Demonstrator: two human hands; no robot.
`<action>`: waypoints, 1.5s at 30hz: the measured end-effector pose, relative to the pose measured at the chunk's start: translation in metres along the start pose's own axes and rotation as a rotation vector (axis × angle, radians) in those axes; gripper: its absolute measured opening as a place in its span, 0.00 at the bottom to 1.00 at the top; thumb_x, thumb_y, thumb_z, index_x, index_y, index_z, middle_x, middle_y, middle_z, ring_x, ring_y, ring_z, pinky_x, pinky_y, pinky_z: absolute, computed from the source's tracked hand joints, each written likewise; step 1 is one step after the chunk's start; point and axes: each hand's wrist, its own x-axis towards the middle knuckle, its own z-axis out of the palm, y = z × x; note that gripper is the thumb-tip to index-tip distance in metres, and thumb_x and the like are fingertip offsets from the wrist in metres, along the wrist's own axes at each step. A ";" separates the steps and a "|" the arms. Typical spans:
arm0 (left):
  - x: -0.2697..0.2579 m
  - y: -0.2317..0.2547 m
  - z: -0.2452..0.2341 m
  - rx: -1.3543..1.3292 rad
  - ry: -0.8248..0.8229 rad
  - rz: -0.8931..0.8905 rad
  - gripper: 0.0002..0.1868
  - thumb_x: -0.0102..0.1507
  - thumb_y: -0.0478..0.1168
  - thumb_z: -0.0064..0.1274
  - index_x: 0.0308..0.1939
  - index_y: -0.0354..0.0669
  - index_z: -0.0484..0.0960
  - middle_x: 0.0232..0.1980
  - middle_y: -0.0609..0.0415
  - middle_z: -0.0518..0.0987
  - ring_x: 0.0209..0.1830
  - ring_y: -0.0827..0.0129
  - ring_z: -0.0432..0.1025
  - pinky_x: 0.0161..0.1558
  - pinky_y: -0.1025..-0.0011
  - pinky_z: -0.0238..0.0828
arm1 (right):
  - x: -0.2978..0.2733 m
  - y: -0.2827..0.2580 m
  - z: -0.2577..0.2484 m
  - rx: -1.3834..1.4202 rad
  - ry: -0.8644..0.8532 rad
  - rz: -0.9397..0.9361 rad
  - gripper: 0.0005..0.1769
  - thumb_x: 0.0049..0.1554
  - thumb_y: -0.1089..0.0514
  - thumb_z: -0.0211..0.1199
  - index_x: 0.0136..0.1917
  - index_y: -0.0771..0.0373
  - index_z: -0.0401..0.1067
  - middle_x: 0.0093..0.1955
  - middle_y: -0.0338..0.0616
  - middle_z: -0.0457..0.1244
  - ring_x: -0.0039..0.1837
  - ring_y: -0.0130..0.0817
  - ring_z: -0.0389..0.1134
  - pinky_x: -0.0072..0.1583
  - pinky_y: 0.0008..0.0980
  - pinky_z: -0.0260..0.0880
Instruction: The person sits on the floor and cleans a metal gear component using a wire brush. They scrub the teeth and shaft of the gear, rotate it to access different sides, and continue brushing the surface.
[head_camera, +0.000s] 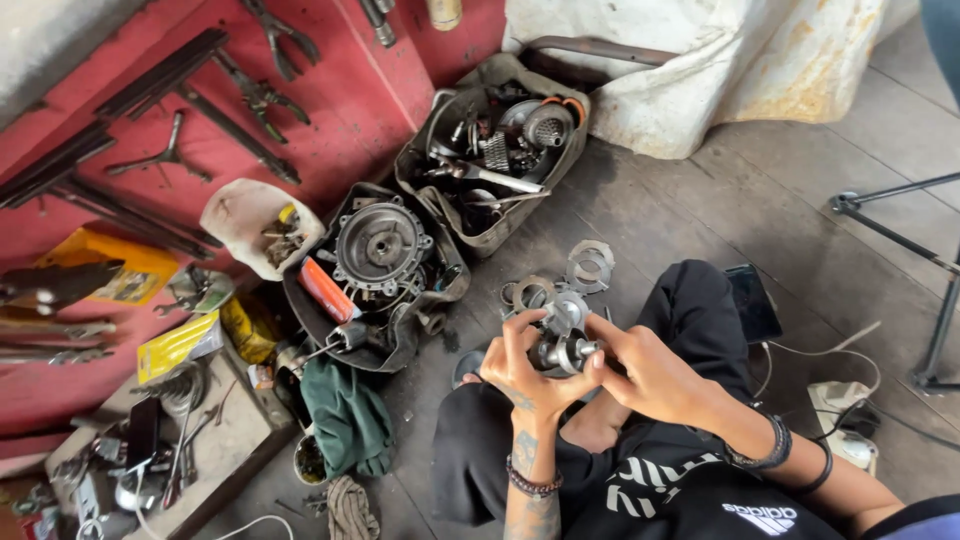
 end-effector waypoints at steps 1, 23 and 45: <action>-0.003 -0.007 0.002 0.010 0.030 -0.013 0.34 0.50 0.71 0.54 0.38 0.45 0.80 0.16 0.67 0.65 0.13 0.76 0.58 0.25 0.79 0.63 | 0.001 -0.002 0.001 -0.040 -0.002 -0.061 0.08 0.54 0.61 0.60 0.49 0.58 0.69 0.21 0.38 0.61 0.22 0.30 0.54 0.29 0.27 0.58; -0.011 -0.010 -0.007 -0.062 -0.030 -0.127 0.29 0.48 0.71 0.60 0.21 0.51 0.74 0.09 0.59 0.65 0.09 0.67 0.65 0.23 0.80 0.63 | 0.007 0.021 0.003 -0.212 0.023 0.017 0.08 0.52 0.58 0.62 0.47 0.51 0.69 0.16 0.42 0.57 0.20 0.42 0.60 0.31 0.33 0.65; -0.021 -0.012 -0.009 -0.058 0.104 -0.002 0.36 0.49 0.75 0.49 0.21 0.43 0.71 0.19 0.60 0.65 0.18 0.71 0.55 0.30 0.71 0.63 | 0.001 -0.003 0.000 -0.287 0.069 -0.028 0.11 0.51 0.59 0.67 0.44 0.58 0.67 0.25 0.42 0.67 0.20 0.41 0.65 0.28 0.39 0.61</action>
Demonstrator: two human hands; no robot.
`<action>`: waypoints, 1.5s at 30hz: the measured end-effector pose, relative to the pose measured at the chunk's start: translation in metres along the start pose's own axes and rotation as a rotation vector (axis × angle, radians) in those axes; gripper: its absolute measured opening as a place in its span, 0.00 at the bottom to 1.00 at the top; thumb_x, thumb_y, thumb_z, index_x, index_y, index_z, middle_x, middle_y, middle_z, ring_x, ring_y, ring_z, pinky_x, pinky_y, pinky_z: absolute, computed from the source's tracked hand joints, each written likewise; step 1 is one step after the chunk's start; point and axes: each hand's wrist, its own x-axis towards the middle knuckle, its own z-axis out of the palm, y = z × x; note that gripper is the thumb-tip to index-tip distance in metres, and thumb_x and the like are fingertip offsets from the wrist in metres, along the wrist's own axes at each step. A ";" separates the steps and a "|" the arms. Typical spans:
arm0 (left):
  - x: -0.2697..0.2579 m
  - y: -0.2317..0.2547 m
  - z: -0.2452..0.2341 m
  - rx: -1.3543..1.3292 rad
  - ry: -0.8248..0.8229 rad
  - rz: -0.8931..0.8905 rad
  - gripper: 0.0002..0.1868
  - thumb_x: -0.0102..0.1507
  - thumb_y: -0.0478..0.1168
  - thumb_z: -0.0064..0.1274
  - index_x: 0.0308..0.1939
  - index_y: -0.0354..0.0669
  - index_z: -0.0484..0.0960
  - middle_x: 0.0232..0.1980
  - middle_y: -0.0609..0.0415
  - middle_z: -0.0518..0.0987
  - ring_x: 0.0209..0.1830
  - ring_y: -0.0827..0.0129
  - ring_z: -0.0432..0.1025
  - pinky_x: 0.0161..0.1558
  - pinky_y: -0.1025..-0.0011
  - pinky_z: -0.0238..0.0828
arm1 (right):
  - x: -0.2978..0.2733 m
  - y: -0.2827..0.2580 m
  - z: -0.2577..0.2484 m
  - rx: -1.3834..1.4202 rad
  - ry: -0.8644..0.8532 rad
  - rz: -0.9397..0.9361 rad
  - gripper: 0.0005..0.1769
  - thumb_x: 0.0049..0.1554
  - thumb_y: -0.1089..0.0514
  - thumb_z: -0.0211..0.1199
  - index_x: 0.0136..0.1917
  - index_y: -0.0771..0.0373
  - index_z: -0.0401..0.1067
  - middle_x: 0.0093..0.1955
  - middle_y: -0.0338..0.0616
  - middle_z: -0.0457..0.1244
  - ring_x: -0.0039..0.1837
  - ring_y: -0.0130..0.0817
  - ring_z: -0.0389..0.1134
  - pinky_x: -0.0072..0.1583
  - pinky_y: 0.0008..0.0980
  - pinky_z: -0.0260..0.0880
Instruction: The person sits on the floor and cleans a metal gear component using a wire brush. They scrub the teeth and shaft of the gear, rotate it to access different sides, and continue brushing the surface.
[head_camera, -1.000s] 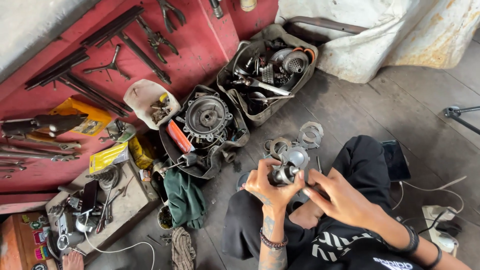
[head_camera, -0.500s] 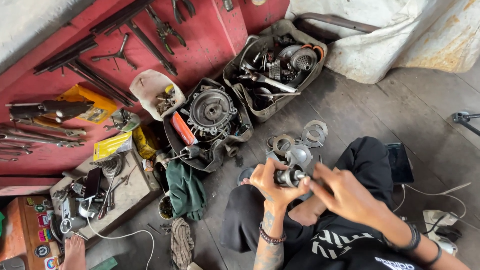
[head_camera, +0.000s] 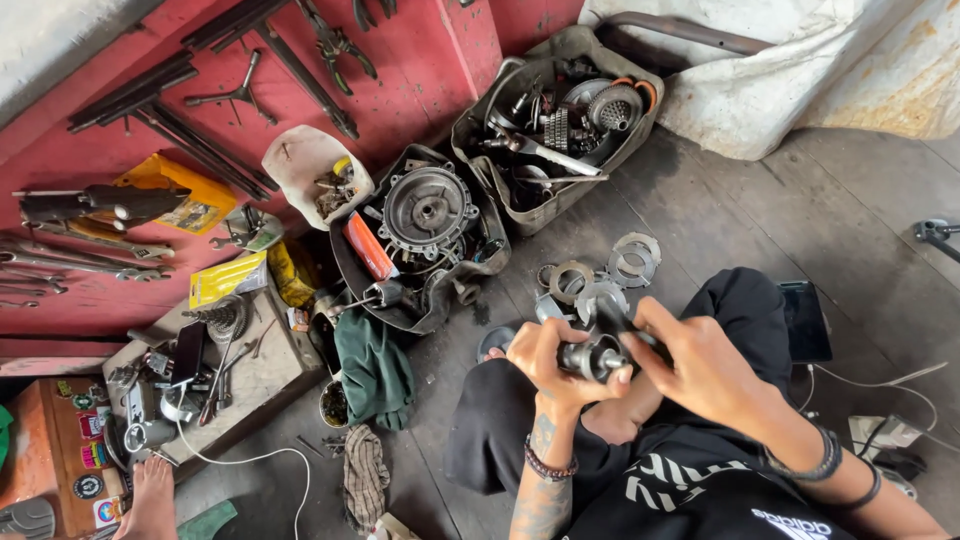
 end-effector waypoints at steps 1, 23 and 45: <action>0.003 0.002 0.001 0.016 -0.007 -0.012 0.33 0.48 0.72 0.51 0.20 0.43 0.70 0.18 0.61 0.65 0.16 0.72 0.54 0.28 0.72 0.62 | 0.003 -0.001 0.002 -0.015 0.041 -0.023 0.11 0.51 0.61 0.67 0.44 0.59 0.66 0.23 0.42 0.64 0.20 0.40 0.63 0.28 0.38 0.59; -0.010 -0.035 0.011 -0.409 0.007 -0.230 0.40 0.50 0.81 0.53 0.19 0.49 0.66 0.10 0.62 0.62 0.08 0.78 0.56 0.17 0.81 0.56 | -0.028 0.013 0.000 -0.033 0.085 -0.080 0.07 0.55 0.54 0.62 0.45 0.52 0.66 0.18 0.38 0.59 0.20 0.39 0.65 0.29 0.31 0.66; -0.005 -0.021 0.011 -0.189 0.031 -0.160 0.40 0.51 0.84 0.51 0.23 0.51 0.66 0.14 0.58 0.67 0.12 0.70 0.65 0.22 0.76 0.62 | -0.013 0.022 0.000 -0.038 0.152 -0.169 0.03 0.58 0.55 0.60 0.44 0.52 0.68 0.17 0.38 0.56 0.19 0.37 0.61 0.28 0.28 0.63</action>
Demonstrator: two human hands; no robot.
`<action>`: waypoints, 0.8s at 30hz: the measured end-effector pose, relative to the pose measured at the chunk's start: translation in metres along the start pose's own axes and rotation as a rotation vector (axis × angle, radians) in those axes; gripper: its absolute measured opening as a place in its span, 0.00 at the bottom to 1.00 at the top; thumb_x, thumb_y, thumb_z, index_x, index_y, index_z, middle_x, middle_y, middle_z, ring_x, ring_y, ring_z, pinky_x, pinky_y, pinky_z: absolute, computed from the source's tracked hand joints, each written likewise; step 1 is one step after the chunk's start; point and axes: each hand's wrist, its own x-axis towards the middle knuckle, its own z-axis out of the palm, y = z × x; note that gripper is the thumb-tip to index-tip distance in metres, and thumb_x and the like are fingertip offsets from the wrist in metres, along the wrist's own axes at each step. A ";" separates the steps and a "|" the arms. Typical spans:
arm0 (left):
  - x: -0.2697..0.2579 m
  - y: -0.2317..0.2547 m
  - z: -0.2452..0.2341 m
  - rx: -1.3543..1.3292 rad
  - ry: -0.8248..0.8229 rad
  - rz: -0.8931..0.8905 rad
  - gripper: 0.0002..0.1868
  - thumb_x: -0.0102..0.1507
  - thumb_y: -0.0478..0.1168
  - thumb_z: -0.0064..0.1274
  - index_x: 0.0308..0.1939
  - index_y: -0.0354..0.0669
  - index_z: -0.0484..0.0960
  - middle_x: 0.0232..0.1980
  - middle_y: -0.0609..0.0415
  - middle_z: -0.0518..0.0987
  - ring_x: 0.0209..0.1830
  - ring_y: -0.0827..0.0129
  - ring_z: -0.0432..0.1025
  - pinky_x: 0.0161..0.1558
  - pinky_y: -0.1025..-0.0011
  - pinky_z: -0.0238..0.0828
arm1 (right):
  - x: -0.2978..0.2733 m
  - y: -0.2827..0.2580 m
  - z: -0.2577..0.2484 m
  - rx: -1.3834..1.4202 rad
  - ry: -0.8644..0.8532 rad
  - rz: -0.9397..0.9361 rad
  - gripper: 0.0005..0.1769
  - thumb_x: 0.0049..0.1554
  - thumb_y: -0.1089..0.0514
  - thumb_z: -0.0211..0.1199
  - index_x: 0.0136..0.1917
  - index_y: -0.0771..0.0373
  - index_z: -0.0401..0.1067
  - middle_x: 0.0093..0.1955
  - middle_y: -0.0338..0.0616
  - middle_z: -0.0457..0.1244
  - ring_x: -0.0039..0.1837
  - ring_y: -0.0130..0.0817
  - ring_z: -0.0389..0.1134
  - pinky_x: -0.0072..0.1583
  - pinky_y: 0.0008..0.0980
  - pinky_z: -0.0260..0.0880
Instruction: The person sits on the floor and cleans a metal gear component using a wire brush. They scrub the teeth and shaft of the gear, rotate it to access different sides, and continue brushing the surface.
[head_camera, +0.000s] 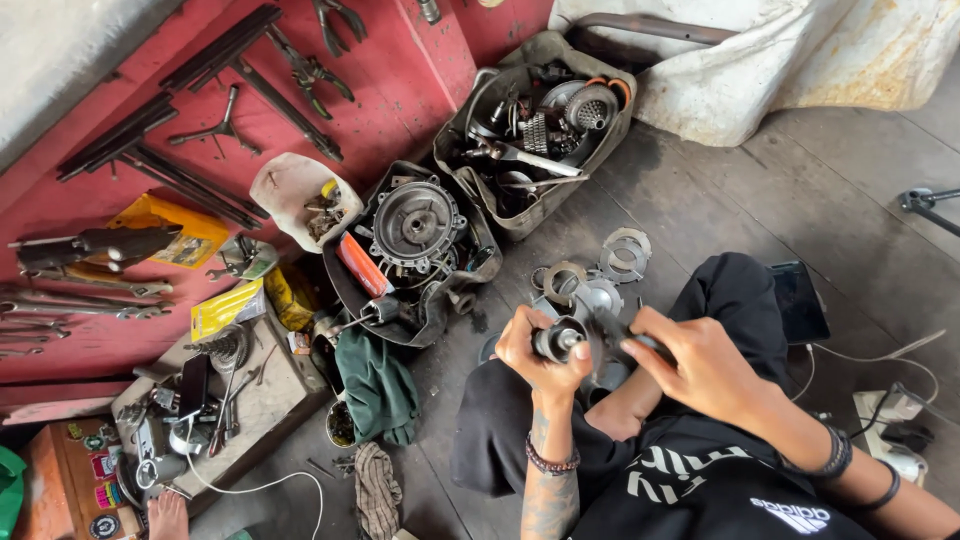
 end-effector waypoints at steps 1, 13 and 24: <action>0.001 -0.003 -0.001 -0.022 0.025 -0.014 0.40 0.52 0.82 0.53 0.22 0.49 0.66 0.13 0.58 0.64 0.10 0.72 0.61 0.20 0.77 0.60 | -0.002 -0.004 -0.002 0.047 -0.027 0.005 0.02 0.56 0.55 0.61 0.43 0.51 0.68 0.16 0.38 0.56 0.18 0.36 0.61 0.28 0.28 0.63; 0.000 -0.005 0.011 -0.191 -0.074 -0.004 0.40 0.53 0.81 0.52 0.21 0.47 0.66 0.12 0.57 0.65 0.08 0.71 0.60 0.17 0.75 0.59 | 0.009 0.003 -0.011 0.053 0.036 0.034 0.03 0.55 0.59 0.64 0.44 0.54 0.71 0.17 0.41 0.57 0.19 0.35 0.61 0.27 0.28 0.62; 0.002 -0.005 0.020 -0.442 -0.146 -0.144 0.39 0.54 0.80 0.51 0.18 0.48 0.66 0.11 0.62 0.60 0.09 0.80 0.53 0.14 0.80 0.51 | -0.007 0.028 -0.023 0.042 0.127 0.212 0.10 0.54 0.51 0.67 0.49 0.53 0.75 0.22 0.38 0.58 0.26 0.32 0.65 0.31 0.30 0.66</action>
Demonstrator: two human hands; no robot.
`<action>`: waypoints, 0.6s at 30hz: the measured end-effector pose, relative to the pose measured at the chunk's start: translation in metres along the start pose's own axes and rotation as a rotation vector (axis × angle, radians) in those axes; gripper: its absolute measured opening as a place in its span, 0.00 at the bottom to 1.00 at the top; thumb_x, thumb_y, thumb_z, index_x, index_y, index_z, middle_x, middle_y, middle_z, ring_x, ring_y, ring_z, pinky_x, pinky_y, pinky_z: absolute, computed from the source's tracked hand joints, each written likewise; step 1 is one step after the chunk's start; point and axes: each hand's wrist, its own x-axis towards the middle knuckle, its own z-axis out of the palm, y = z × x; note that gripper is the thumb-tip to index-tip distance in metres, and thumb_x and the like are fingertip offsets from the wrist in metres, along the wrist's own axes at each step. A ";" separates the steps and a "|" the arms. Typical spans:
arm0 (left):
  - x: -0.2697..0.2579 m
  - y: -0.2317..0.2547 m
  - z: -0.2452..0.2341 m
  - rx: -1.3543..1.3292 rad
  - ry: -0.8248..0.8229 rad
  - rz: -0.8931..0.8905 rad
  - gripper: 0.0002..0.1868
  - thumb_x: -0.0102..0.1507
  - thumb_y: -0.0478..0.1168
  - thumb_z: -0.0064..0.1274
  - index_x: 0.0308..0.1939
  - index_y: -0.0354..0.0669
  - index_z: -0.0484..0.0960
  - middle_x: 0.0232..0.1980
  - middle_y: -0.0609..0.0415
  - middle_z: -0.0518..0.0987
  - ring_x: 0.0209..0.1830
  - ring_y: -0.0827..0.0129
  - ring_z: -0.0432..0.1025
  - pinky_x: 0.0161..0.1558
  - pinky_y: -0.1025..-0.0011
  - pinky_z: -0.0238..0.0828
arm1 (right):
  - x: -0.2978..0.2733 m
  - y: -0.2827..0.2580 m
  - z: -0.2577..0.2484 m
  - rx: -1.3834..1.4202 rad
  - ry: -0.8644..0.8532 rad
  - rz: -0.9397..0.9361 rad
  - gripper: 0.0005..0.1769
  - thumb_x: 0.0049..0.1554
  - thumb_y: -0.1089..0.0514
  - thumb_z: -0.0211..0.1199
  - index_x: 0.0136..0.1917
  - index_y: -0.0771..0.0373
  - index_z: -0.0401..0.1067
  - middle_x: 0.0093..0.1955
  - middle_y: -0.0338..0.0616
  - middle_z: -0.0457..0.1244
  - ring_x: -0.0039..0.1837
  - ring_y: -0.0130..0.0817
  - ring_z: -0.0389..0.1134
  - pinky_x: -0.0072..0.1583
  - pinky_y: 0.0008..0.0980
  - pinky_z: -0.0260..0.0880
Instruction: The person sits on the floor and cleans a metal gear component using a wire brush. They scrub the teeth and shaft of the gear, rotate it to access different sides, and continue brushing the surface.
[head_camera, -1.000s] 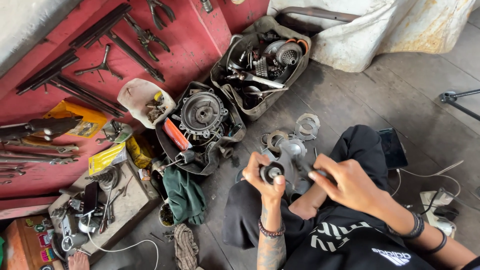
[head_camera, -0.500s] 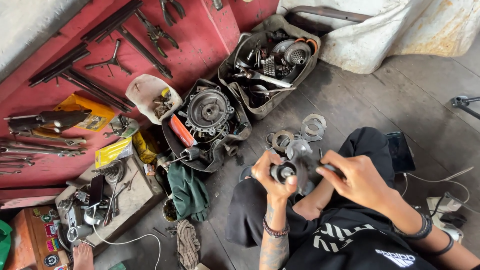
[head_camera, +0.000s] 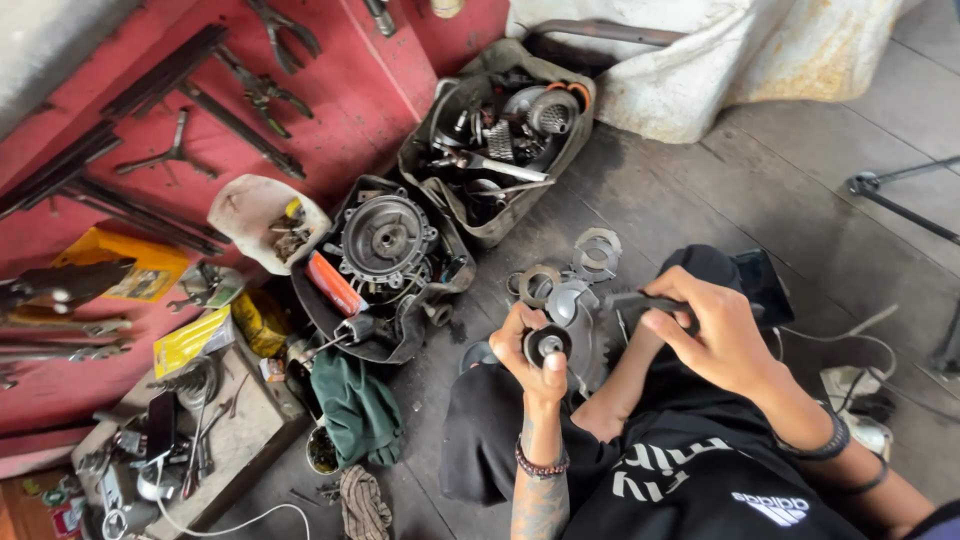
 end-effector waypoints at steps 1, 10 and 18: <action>0.002 0.003 0.004 0.020 -0.040 0.018 0.39 0.54 0.79 0.52 0.19 0.47 0.66 0.11 0.61 0.61 0.08 0.79 0.53 0.14 0.80 0.52 | 0.001 -0.001 0.001 0.075 0.034 -0.006 0.11 0.55 0.48 0.67 0.48 0.53 0.75 0.23 0.37 0.58 0.28 0.30 0.64 0.36 0.28 0.68; 0.006 -0.005 0.018 0.005 -0.210 0.083 0.39 0.53 0.79 0.53 0.20 0.46 0.70 0.11 0.60 0.62 0.07 0.79 0.53 0.13 0.80 0.53 | 0.005 0.038 0.002 0.045 0.154 -0.068 0.17 0.54 0.43 0.71 0.38 0.56 0.72 0.22 0.36 0.58 0.28 0.29 0.63 0.59 0.31 0.62; 0.010 -0.003 0.028 0.069 -0.222 0.120 0.38 0.52 0.79 0.54 0.21 0.46 0.72 0.11 0.59 0.65 0.07 0.76 0.56 0.14 0.79 0.56 | 0.000 0.044 0.011 0.174 0.177 -0.030 0.14 0.53 0.45 0.69 0.33 0.54 0.75 0.20 0.33 0.56 0.25 0.27 0.59 0.60 0.28 0.61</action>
